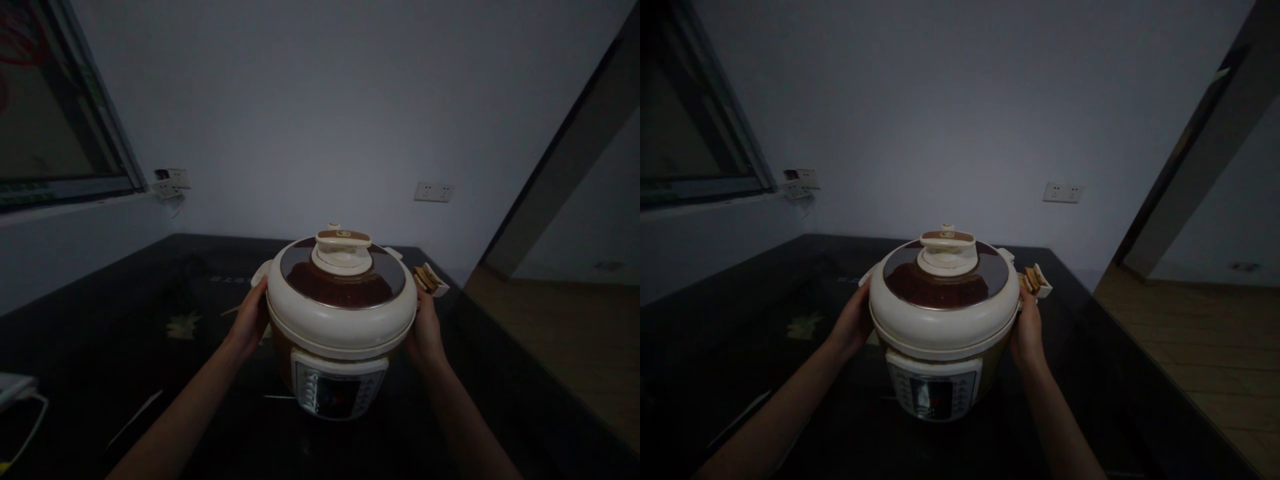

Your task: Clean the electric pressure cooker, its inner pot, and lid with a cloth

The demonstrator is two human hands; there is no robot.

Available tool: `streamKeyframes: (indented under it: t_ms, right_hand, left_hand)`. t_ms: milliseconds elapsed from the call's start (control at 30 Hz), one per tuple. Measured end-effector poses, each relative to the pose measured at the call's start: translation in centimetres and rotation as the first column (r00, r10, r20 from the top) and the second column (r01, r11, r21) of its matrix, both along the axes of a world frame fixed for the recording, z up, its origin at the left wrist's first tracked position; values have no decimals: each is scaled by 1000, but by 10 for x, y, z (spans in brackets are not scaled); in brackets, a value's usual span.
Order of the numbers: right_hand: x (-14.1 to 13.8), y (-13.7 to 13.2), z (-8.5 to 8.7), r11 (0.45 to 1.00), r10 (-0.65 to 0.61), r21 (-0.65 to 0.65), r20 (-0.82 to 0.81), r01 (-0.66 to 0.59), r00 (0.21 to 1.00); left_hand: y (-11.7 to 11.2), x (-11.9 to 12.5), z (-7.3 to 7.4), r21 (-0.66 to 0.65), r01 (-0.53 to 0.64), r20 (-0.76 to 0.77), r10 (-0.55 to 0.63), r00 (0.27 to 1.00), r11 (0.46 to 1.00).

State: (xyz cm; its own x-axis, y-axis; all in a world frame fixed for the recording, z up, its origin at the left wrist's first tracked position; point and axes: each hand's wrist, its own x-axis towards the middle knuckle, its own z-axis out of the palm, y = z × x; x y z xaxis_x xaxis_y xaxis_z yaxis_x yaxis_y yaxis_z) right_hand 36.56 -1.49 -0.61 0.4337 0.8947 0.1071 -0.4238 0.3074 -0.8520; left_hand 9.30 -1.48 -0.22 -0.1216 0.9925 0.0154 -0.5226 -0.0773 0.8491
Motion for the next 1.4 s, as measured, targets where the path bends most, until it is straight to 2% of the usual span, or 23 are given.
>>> streamKeyframes:
  t_ms: [167,300,400,500,567,633,700,800,867,933,1000,1033,1067,1100,1133,1267,1400]
  right_hand:
    - [3,-4,-1,998,-13,-60,36,16,999]
    - [10,-19,-4,999,38,-31,169,-33,985]
    - [24,-42,-14,999,40,-40,303,-29,952]
    - [41,-80,-29,994,36,-109,454,16,890]
    - [45,-110,-40,978,130,-210,554,-12,822]
    - [39,-139,-50,942,264,-333,631,-53,729]
    - [22,-161,-57,886,431,-435,646,-161,630]
    - [-20,-176,-59,803,595,-481,677,-350,434]
    - [-52,-174,-55,753,626,-451,716,-479,309]
    - [-85,-164,-50,669,633,-421,755,-612,173]
    - [-118,-150,-48,604,611,-422,790,-676,53]
    - [-135,-142,-48,589,586,-437,810,-680,-14]
    - [-152,-135,-48,597,539,-456,838,-660,-91]
    - [-169,-129,-50,630,474,-465,865,-623,-166]
    - [-186,-123,-52,650,447,-464,874,-601,-191]
    - [-245,-108,-61,736,403,-453,890,-502,-212]
    - [-276,-104,-69,764,424,-475,880,-437,-215]
  left_hand:
    - [8,-7,-7,31,14,-130,-10,991,999]
    - [9,-20,-8,21,47,-222,-42,974,999]
    - [0,-39,-1,44,41,-266,-28,964,998]
    - [-19,-72,6,88,-9,-325,37,945,996]
    - [-34,-99,9,141,-29,-463,92,882,990]
    - [-47,-128,6,159,-56,-649,147,746,986]
    - [-59,-153,-1,134,-84,-758,156,633,987]
    - [-73,-177,-19,75,-96,-816,116,566,993]
    - [-82,-186,-36,44,-94,-851,87,519,995]
    - [-90,-193,-53,19,-107,-887,66,457,994]
    - [-98,-199,-68,0,-136,-920,53,388,991]
    - [-102,-203,-74,-7,-152,-933,48,356,988]
    - [-106,-206,-79,-14,-165,-943,42,330,986]
    - [-109,-209,-83,-20,-173,-950,35,309,985]
    - [-112,-211,-87,-26,-177,-955,27,294,984]
    - [-122,-211,-94,-45,-169,-961,4,277,985]
    - [-128,-204,-97,-64,-141,-955,-19,295,988]
